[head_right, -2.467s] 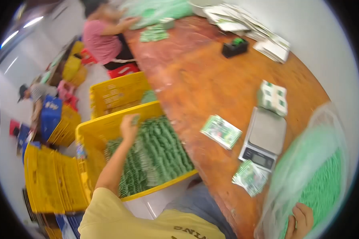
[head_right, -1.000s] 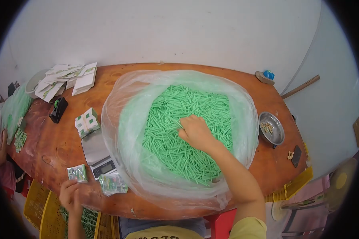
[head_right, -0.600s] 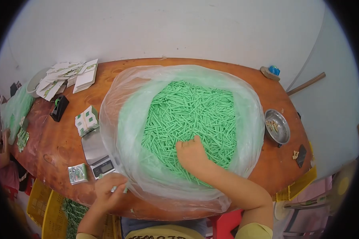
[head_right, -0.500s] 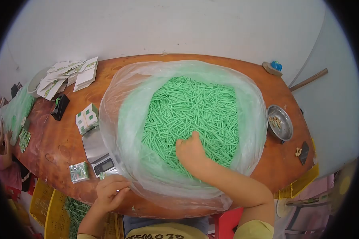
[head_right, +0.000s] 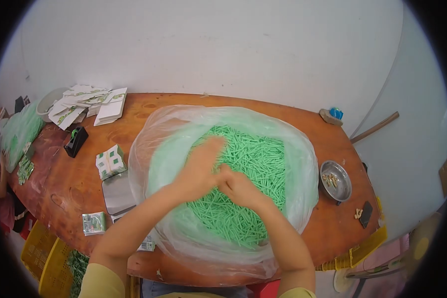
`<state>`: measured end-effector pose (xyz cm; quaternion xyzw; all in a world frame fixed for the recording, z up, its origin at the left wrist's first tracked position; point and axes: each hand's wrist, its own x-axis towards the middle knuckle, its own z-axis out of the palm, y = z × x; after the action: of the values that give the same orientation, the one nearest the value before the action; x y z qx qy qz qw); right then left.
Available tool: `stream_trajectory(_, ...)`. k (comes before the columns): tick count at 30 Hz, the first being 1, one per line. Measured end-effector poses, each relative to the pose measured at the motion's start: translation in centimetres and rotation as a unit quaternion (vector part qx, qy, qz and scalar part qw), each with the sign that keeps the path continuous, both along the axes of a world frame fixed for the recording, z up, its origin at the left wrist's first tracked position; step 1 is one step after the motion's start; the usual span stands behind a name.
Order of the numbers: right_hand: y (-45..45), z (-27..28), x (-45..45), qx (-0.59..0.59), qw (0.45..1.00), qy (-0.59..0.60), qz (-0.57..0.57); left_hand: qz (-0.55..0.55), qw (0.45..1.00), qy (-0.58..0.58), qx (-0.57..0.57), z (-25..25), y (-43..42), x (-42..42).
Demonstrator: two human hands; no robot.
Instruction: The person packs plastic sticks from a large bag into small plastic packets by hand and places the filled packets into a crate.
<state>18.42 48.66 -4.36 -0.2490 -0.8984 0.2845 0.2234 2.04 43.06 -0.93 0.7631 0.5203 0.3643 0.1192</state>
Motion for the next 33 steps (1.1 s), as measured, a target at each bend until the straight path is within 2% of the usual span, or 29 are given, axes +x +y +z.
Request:
stream_trajectory(1,0.0,-0.7,0.1,0.065,0.997,0.012,0.025,-0.007,1.000,-0.002,0.006,-0.8,0.6,0.9)
stream_trajectory(3,-0.4,0.6,0.4,-0.014,0.996,0.060,-0.063,-0.020,1.000,-0.007,0.018,-2.4,1.3,2.5)
stream_trajectory(4,-0.7,1.4,0.4,-0.051,0.989,0.086,-0.107,-0.045,0.986,-0.159,-0.017,-2.5,1.5,3.3)
stream_trajectory(5,-1.3,1.8,-0.2,-0.130,0.958,0.229,-0.116,-0.068,0.948,-0.306,-0.051,-2.6,1.7,4.0)
stream_trajectory(6,-2.2,2.1,-1.3,-0.205,0.900,0.364,-0.122,-0.089,0.886,-0.448,-0.087,-2.7,1.8,4.8)
stream_trajectory(7,-2.9,1.9,-2.2,-0.275,0.819,0.487,-0.128,-0.105,0.799,-0.580,-0.121,-2.9,1.6,5.5)
stream_trajectory(9,-3.2,-0.8,-2.8,-0.236,0.839,0.476,-0.116,-0.125,0.563,-0.800,-0.167,-2.9,1.2,6.2)
stream_trajectory(10,-3.1,-1.6,-3.1,-0.215,0.847,0.474,-0.106,-0.105,0.629,-0.749,-0.182,-2.8,0.9,5.4)
stream_trajectory(12,-2.2,-0.7,0.2,-0.213,0.895,0.382,-0.089,-0.053,0.745,-0.630,-0.214,-3.1,-0.8,1.5)
stream_trajectory(13,-2.1,-0.3,1.9,-0.214,0.914,0.334,-0.082,-0.034,0.820,-0.551,-0.150,-2.4,-3.1,-0.8)
stream_trajectory(14,-2.7,0.2,2.3,-0.086,0.979,0.163,-0.091,-0.015,0.882,-0.464,-0.084,-1.2,-5.6,-3.1)
stream_trajectory(15,-3.5,0.7,2.2,0.047,0.995,-0.012,-0.088,0.034,0.890,-0.455,-0.014,-0.6,-7.6,-4.9)
stream_trajectory(16,-4.2,0.4,1.9,0.175,0.965,-0.180,-0.075,0.087,0.894,-0.436,0.052,-0.4,-9.5,-6.2)
stream_trajectory(19,-2.7,-6.3,1.1,0.328,0.907,-0.245,-0.100,0.235,0.929,-0.261,0.116,-2.6,-15.4,-9.1)
stream_trajectory(21,-2.5,-5.0,0.6,0.363,0.904,-0.196,-0.116,0.282,0.948,-0.010,0.149,-6.0,-20.4,-10.9)
stream_trajectory(23,-2.7,-3.1,1.0,0.331,0.930,-0.138,-0.086,0.190,0.954,0.167,0.162,-11.5,-23.5,-12.6)
stream_trajectory(26,-2.7,-1.5,0.2,0.235,0.967,-0.062,-0.075,0.201,0.947,0.251,0.012,-11.5,-24.5,-9.0)
stream_trajectory(28,-2.0,-2.8,-0.5,0.216,0.973,0.030,-0.079,0.160,0.945,0.284,0.031,-13.8,-24.4,-9.2)
stream_trajectory(29,-2.3,-2.5,-0.3,0.048,0.994,0.029,-0.096,0.135,0.948,0.282,0.052,-14.9,-24.3,-10.0)
stream_trajectory(30,-2.9,-2.3,-0.3,-0.120,0.985,0.040,-0.115,0.109,0.950,0.283,0.075,-15.9,-23.9,-10.7)
stream_trajectory(32,-3.1,-2.9,0.1,-0.311,0.934,0.115,-0.130,0.093,0.961,0.237,0.112,-16.6,-24.1,-11.1)
stream_trajectory(33,-3.6,-2.7,-0.2,-0.256,0.947,0.141,-0.132,0.084,0.971,0.200,0.104,-16.0,-23.8,-11.0)
